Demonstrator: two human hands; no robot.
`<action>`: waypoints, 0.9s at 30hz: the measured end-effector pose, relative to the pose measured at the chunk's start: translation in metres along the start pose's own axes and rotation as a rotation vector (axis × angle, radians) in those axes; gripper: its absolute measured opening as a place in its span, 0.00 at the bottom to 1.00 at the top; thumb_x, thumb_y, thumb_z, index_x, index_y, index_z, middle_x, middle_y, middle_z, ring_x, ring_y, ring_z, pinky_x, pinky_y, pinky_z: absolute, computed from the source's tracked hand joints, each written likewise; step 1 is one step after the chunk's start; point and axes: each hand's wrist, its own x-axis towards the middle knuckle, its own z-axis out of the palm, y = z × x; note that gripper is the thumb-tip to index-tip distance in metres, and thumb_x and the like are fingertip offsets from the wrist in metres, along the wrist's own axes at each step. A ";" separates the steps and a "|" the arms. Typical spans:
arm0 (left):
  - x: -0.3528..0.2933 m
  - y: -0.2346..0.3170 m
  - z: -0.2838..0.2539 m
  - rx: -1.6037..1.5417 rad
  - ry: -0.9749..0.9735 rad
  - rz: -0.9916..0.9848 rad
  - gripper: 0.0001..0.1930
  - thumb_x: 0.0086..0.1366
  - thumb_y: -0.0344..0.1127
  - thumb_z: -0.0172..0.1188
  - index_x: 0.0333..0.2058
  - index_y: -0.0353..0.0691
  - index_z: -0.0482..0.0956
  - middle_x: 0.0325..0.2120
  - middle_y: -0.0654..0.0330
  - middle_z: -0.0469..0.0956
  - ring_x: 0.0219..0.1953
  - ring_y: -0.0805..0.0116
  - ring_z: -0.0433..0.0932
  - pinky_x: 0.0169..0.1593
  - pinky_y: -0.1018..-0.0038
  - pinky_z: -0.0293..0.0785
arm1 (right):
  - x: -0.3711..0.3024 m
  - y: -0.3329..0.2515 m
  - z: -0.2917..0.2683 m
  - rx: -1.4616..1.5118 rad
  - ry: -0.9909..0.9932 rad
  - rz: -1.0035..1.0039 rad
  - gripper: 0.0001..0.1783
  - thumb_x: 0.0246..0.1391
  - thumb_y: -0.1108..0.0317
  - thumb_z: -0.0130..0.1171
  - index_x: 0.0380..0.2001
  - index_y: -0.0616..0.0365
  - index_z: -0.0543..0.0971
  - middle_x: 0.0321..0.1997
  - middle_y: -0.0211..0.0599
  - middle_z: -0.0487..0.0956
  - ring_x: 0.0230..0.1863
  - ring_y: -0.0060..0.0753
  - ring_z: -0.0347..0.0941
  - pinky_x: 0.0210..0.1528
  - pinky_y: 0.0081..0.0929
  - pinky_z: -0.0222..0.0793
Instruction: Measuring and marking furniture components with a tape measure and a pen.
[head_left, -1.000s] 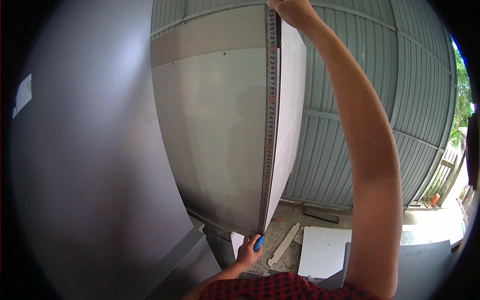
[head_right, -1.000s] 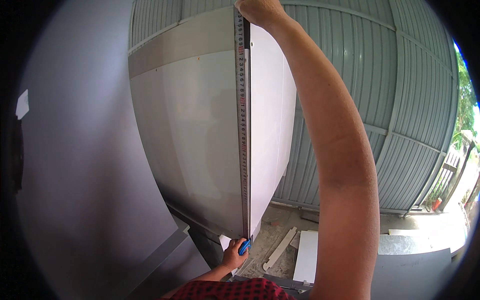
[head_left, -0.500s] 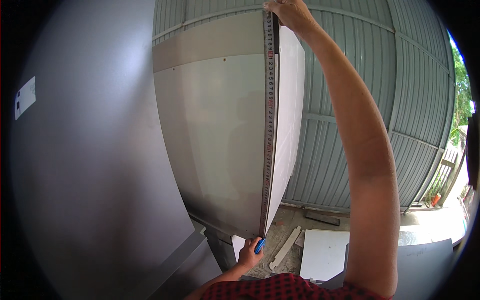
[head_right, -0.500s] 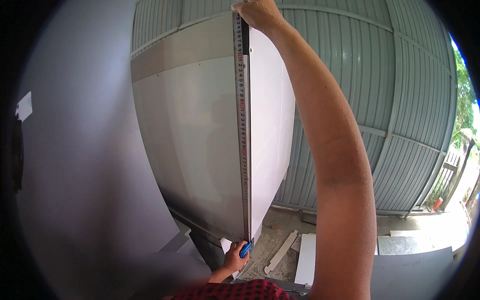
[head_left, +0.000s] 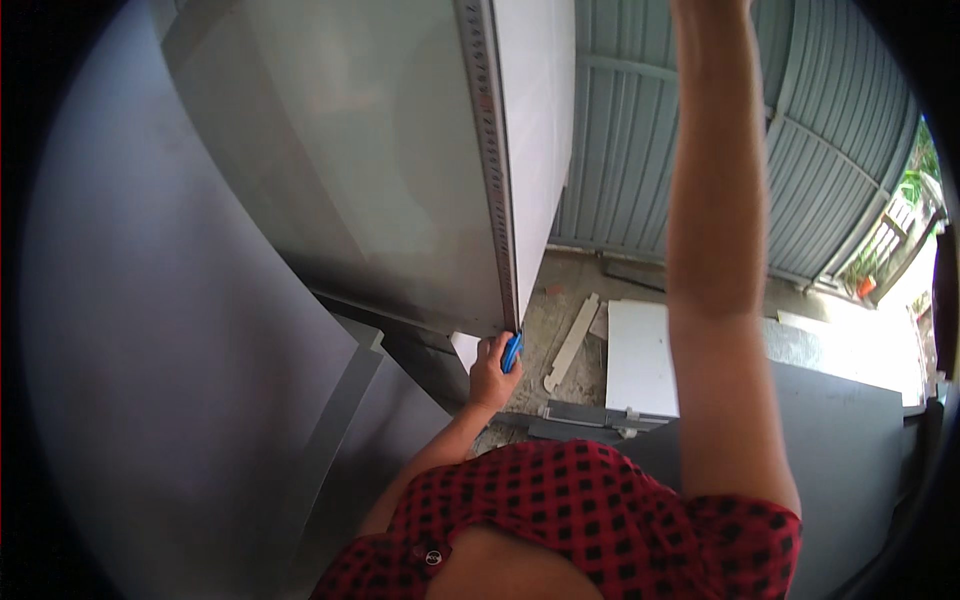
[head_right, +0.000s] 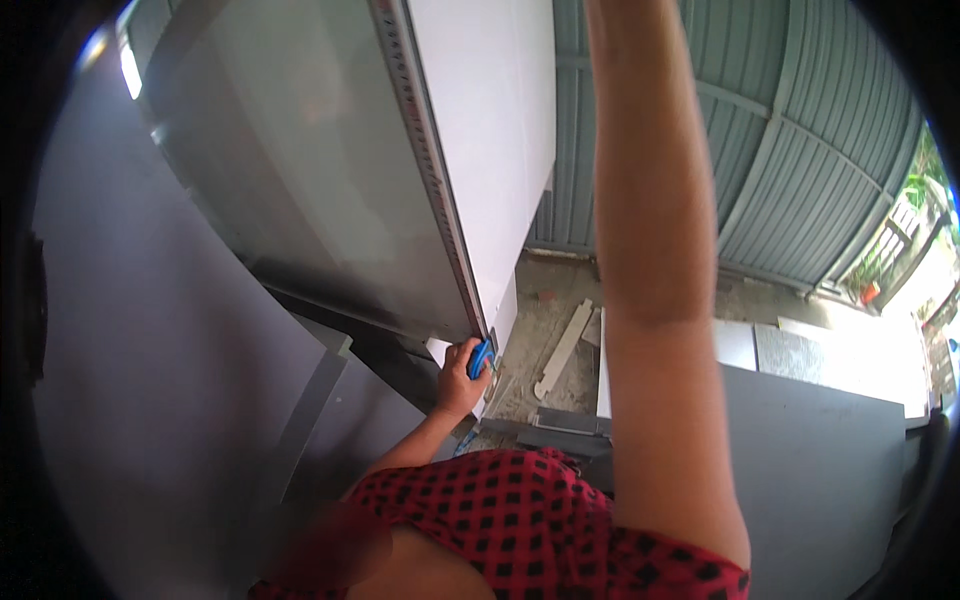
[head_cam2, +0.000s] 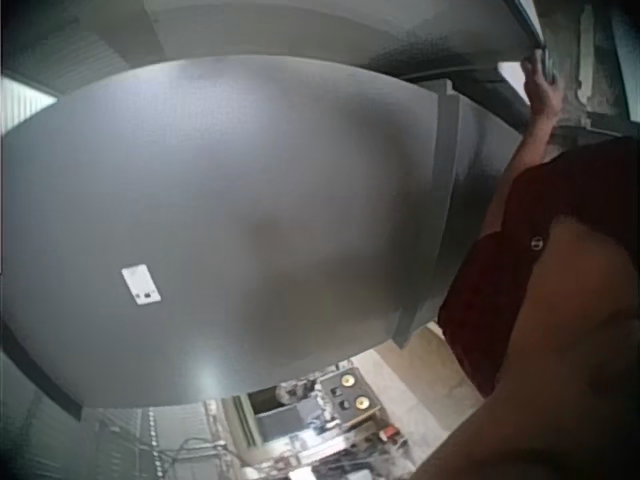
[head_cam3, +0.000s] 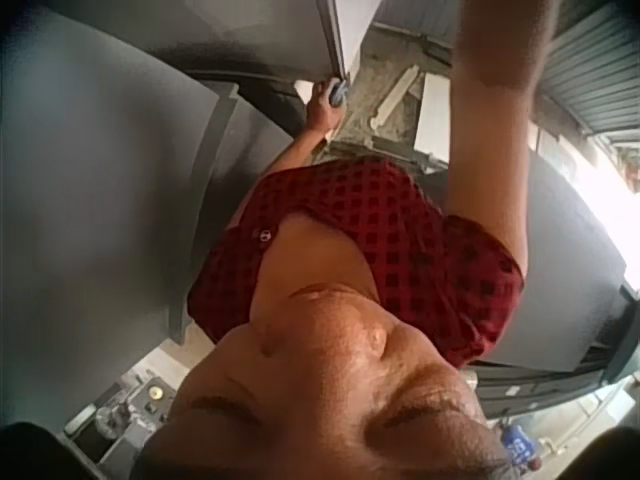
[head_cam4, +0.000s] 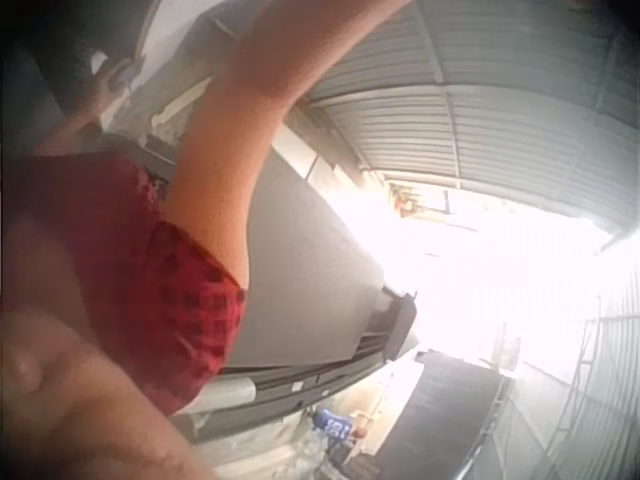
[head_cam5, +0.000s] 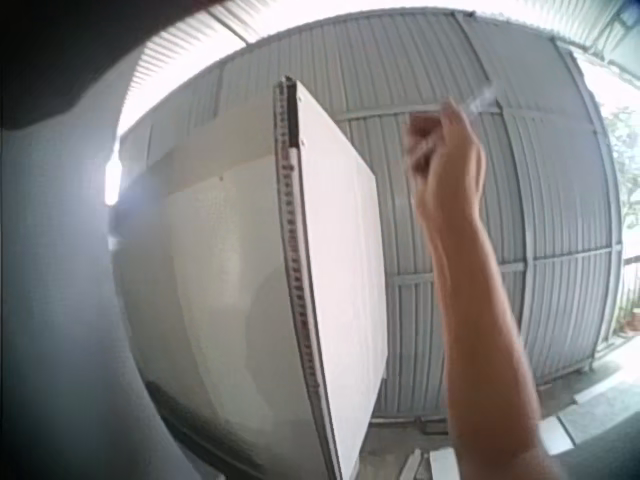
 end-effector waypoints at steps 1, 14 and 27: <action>0.002 0.005 -0.001 -0.021 -0.010 -0.022 0.22 0.51 0.34 0.62 0.46 0.44 0.70 0.35 0.51 0.71 0.38 0.50 0.73 0.40 0.61 0.72 | -0.029 0.009 -0.036 -0.083 0.040 0.059 0.17 0.59 0.60 0.51 0.27 0.64 0.77 0.23 0.38 0.74 0.20 0.27 0.67 0.21 0.24 0.61; -0.005 0.005 -0.001 -0.048 -0.078 -0.029 0.28 0.45 0.29 0.64 0.49 0.41 0.69 0.39 0.50 0.71 0.42 0.51 0.71 0.46 0.62 0.69 | -0.435 0.037 -0.200 -0.388 0.679 1.275 0.29 0.58 0.41 0.45 0.26 0.61 0.73 0.12 0.35 0.70 0.07 0.23 0.61 0.09 0.19 0.52; -0.003 0.009 -0.003 -0.055 -0.097 -0.006 0.25 0.52 0.31 0.61 0.51 0.40 0.68 0.41 0.49 0.71 0.44 0.50 0.72 0.46 0.63 0.70 | -0.470 0.025 -0.197 -0.246 0.647 1.451 0.11 0.47 0.68 0.64 0.25 0.56 0.70 0.19 0.38 0.76 0.13 0.27 0.72 0.12 0.21 0.63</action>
